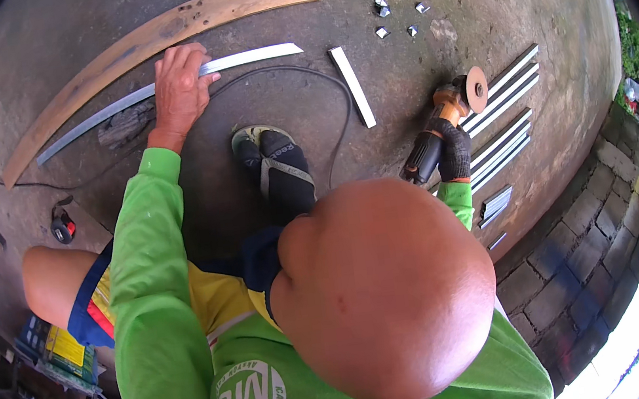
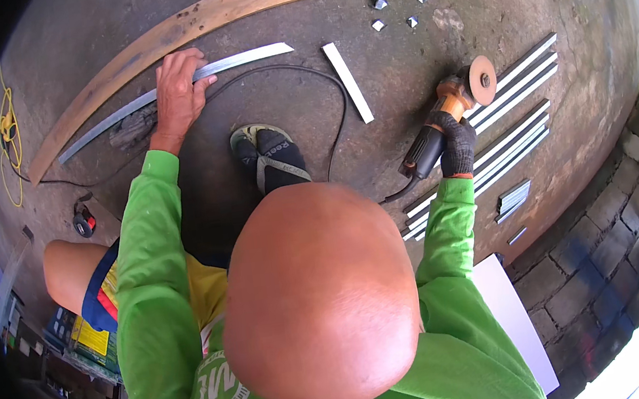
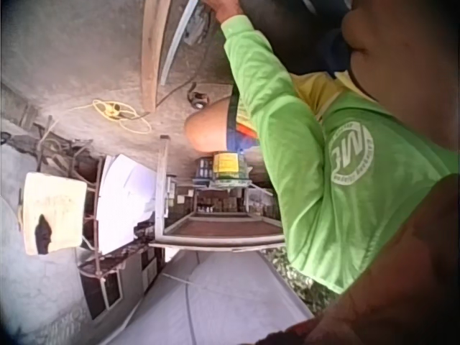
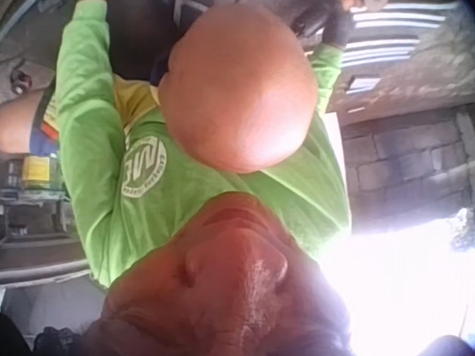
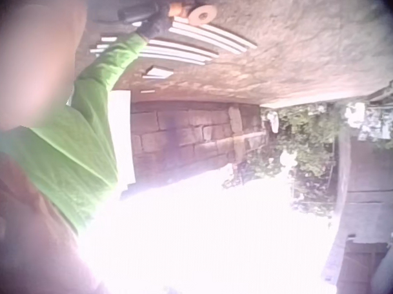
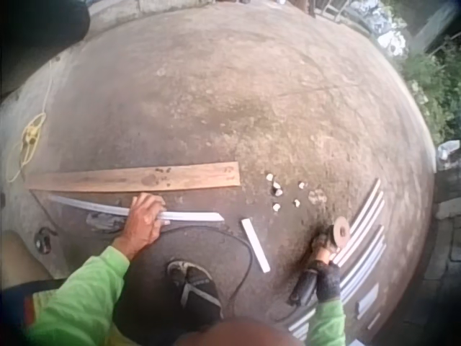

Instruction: Cutting a thin metal strip using a handheld angle grinder while wearing gloves.

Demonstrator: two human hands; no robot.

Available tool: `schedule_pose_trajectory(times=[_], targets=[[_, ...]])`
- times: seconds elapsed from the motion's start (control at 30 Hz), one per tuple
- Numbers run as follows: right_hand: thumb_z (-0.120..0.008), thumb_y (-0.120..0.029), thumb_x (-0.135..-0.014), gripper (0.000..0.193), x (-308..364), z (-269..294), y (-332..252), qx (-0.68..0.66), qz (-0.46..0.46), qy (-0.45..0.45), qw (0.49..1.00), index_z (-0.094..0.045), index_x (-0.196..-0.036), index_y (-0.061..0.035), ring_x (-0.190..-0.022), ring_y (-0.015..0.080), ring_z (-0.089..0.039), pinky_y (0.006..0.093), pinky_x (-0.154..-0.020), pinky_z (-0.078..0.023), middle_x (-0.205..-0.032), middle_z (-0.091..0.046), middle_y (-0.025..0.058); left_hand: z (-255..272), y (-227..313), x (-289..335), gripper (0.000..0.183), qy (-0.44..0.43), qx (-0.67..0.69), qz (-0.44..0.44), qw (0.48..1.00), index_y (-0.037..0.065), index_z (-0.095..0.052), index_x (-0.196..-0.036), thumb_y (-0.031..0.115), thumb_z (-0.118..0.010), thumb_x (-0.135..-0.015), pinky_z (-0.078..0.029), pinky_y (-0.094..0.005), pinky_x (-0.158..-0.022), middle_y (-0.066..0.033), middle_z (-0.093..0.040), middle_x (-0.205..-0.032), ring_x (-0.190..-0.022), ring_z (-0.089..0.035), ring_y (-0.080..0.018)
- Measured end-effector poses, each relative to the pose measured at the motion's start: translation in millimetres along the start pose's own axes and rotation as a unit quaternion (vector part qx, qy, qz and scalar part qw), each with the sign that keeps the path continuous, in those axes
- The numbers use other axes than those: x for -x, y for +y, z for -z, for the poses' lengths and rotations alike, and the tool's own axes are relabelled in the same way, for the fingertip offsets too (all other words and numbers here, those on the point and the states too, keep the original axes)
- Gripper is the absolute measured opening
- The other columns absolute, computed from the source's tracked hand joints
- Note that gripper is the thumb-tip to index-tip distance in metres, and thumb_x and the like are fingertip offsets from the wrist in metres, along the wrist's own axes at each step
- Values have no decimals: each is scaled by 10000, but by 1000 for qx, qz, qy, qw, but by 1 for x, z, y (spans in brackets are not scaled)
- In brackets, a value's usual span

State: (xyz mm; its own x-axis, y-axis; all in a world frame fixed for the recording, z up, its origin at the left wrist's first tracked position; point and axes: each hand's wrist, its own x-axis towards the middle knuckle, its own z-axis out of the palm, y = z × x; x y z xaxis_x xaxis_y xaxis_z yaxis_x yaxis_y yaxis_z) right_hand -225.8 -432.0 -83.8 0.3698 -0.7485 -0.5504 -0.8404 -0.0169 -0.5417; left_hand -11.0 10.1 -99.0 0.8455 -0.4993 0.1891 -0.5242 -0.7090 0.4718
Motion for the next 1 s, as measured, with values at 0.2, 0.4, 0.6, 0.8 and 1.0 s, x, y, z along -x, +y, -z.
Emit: schedule_pose_trajectory(times=[0.2, 0.4, 0.6, 0.8, 1.0], targets=[[-773, -206, -802, 455, -2, 8, 4, -361, -70, -112, 923, -601, -1124, 66, -676, 246, -681, 369, -647, -594, -862, -685, 123, 9, 26, -11, 250, 45, 4, 6, 999, 65, -650, -1001, 104, -762, -781, -427, -405, -882, -74, -646, -1069, -1066, -574, -296], [-740, -350, -842, 544, -10, 5, -4, -516, -46, -223, 826, -527, -1182, 18, -790, 332, -690, 451, -706, -614, -956, -666, 191, -22, 108, -21, 136, -150, 368, 65, 915, 32, -718, -997, 124, -704, -898, -517, -322, -685, -80, -720, -910, -735, -657, -194], [-692, -451, -870, 754, 5, -44, -17, -798, -50, -228, 556, -413, -1332, 75, -928, 382, -619, 482, -816, -560, -1210, -592, 265, -49, 178, -17, 167, -289, 519, 155, 790, -26, -717, -1055, 88, -670, -942, -540, -280, -671, -76, -733, -867, -746, -688, -112], [-692, -397, -857, 689, 11, -53, -19, -823, -37, -325, 464, -455, -1299, 75, -817, 290, -582, 431, -741, -525, -992, -616, 148, -66, 194, -13, 215, -298, 575, 178, 741, -51, -684, -1118, 58, -682, -933, -553, -285, -673, -81, -732, -924, -755, -687, -120], [-700, -274, -847, 530, 12, -42, -42, -638, -21, -255, 726, -494, -1168, 94, -831, 377, -666, 507, -730, -596, -976, -651, 228, -61, 205, -15, 531, -212, 488, 14, 847, 28, -585, -1312, 0, -775, -817, -565, -316, -666, -131, -711, -1013, -732, -699, -170]])
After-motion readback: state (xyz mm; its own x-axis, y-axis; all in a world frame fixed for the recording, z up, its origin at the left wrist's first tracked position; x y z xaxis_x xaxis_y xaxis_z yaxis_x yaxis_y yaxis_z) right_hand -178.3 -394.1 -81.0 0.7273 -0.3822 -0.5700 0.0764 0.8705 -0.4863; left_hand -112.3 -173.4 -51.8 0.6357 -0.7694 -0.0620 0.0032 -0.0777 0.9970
